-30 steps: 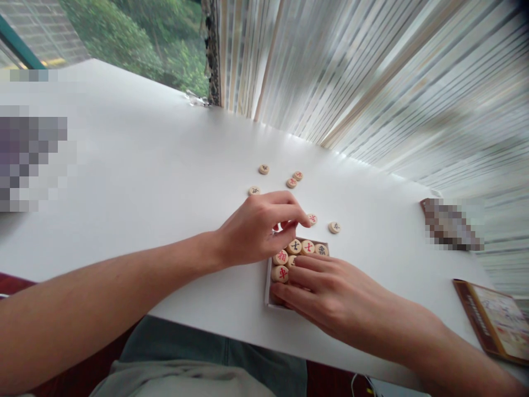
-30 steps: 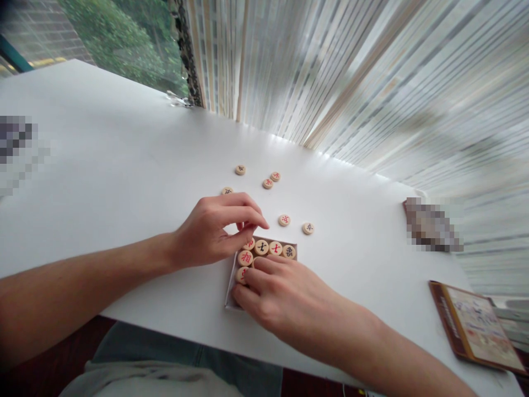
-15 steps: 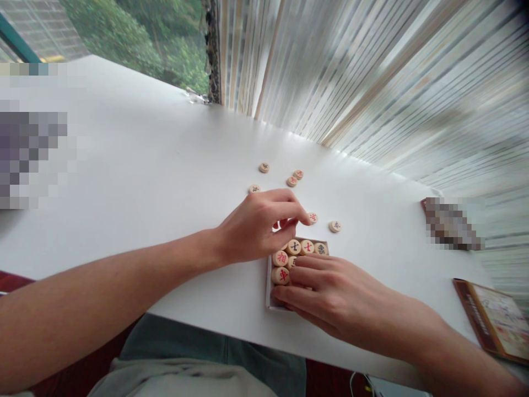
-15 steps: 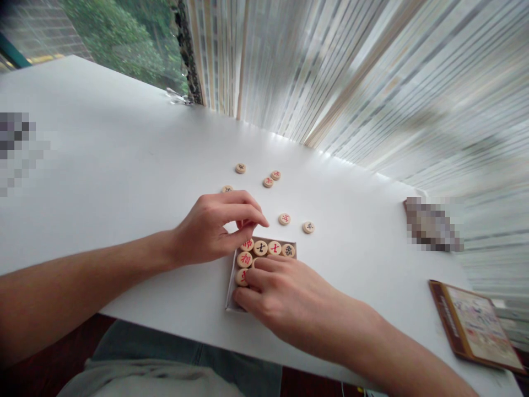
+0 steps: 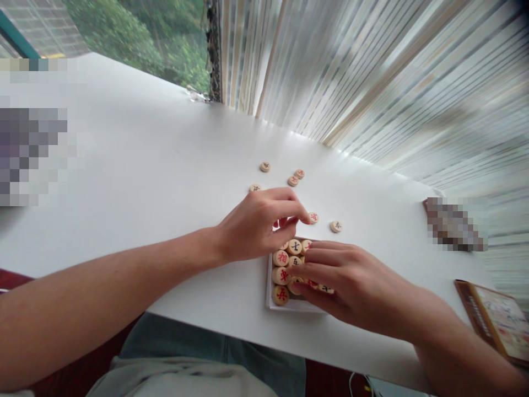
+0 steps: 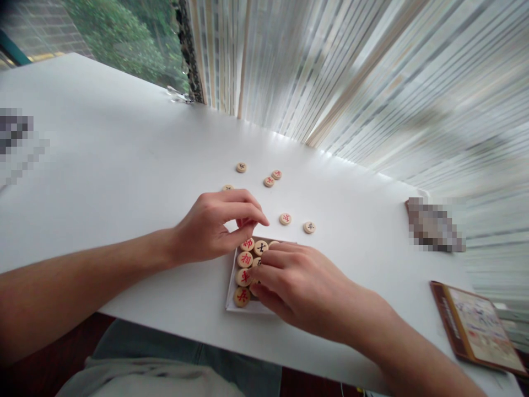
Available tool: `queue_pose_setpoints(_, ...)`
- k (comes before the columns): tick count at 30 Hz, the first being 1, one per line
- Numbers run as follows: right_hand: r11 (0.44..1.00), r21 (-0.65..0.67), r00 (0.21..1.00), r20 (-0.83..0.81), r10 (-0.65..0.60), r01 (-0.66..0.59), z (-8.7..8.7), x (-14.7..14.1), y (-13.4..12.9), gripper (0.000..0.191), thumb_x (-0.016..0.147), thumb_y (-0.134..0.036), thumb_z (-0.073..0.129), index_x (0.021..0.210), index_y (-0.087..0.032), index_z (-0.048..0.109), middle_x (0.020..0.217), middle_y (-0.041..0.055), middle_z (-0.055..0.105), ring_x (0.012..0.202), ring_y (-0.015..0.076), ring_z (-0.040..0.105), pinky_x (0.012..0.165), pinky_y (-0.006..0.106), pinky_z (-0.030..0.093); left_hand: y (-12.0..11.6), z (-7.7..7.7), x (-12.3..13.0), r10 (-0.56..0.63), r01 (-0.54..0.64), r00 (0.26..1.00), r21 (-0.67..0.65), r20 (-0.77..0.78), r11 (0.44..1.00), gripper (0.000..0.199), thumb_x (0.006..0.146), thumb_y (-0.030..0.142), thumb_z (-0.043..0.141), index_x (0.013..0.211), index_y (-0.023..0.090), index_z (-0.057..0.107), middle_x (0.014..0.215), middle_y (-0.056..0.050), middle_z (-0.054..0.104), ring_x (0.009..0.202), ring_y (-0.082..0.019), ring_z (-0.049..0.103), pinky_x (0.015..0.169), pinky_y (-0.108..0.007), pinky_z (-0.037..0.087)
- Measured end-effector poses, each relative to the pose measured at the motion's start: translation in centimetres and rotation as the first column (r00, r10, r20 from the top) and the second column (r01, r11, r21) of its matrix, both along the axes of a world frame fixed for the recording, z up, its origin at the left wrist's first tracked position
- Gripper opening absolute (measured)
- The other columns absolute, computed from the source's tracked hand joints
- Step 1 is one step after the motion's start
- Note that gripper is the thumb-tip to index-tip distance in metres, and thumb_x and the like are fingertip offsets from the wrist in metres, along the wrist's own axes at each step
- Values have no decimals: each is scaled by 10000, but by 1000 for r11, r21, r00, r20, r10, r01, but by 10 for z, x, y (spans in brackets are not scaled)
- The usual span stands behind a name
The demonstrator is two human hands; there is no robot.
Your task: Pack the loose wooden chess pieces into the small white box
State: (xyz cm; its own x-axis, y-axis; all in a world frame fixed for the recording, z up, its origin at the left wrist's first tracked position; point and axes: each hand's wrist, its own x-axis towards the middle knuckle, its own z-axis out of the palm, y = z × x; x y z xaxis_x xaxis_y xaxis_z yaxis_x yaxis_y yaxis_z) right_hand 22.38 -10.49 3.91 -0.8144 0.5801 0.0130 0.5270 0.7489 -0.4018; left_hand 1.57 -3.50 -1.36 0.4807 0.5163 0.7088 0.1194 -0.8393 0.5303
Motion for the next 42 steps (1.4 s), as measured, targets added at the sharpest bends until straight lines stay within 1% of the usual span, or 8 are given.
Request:
queue_pose_setpoints(7,998,66,1000,-8,-18,18,-6,-5,-2,287,1068,-176,593,836,-132,757,783,60,721,716,206,664,693,355,478,0,1,0,-13,13,1000,-5,-1,1000,249,890,-37,614,940,125,797,924,-63,772,722,-113,673,672,-232,548)
queue_pose_setpoints(17,989,142,999,8,-47,45,-10,-10,-5,328,1068,-200,594,773,-142,723,732,44,699,649,188,629,640,350,451,0,0,-1,-24,24,1000,-22,-9,999,248,898,-24,607,934,137,792,923,-59,770,702,-104,650,658,-226,544)
queue_pose_setpoints(22,987,148,998,18,-61,58,-10,-9,-6,284,1057,-193,611,807,-146,737,764,50,716,687,199,652,674,350,477,0,0,0,-28,27,1000,-24,-12,999,243,895,-26,609,937,127,793,931,-64,770,693,-99,642,663,-224,546)
queue_pose_setpoints(28,992,94,996,5,-85,84,0,-4,-7,215,1042,-191,626,870,-157,753,771,54,710,701,191,649,667,320,475,3,2,-3,4,-4,1000,-6,-25,1000,259,891,-10,607,937,166,792,920,-44,774,742,-130,689,684,-254,555)
queue_pose_setpoints(32,979,142,987,-78,-137,147,11,4,-1,246,1048,-219,617,845,-164,746,708,34,684,618,159,592,597,298,421,12,5,-9,101,-101,995,-5,-4,995,238,883,8,617,920,168,789,912,-39,777,715,-125,686,684,-261,571)
queue_pose_setpoints(34,967,156,974,-132,-183,203,17,8,4,202,1033,-230,656,869,-167,756,700,16,685,603,135,593,589,271,416,18,7,-13,159,-159,987,-11,4,987,228,882,23,619,920,164,794,906,-40,777,698,-120,684,670,-253,579)
queue_pose_setpoints(37,964,106,962,-155,-225,243,25,15,11,131,998,-222,706,892,-172,765,690,-17,674,571,96,574,578,236,403,26,9,-18,216,-216,976,-17,-4,976,211,885,54,623,930,158,802,899,-51,780,740,-142,716,654,-246,595)
queue_pose_setpoints(42,976,-127,984,32,-173,175,27,15,6,94,920,-168,761,840,-185,715,738,-28,668,631,98,573,627,225,402,36,7,-21,248,-248,969,-49,-2,967,189,894,88,635,935,154,808,904,-57,779,706,-133,716,628,-228,608)
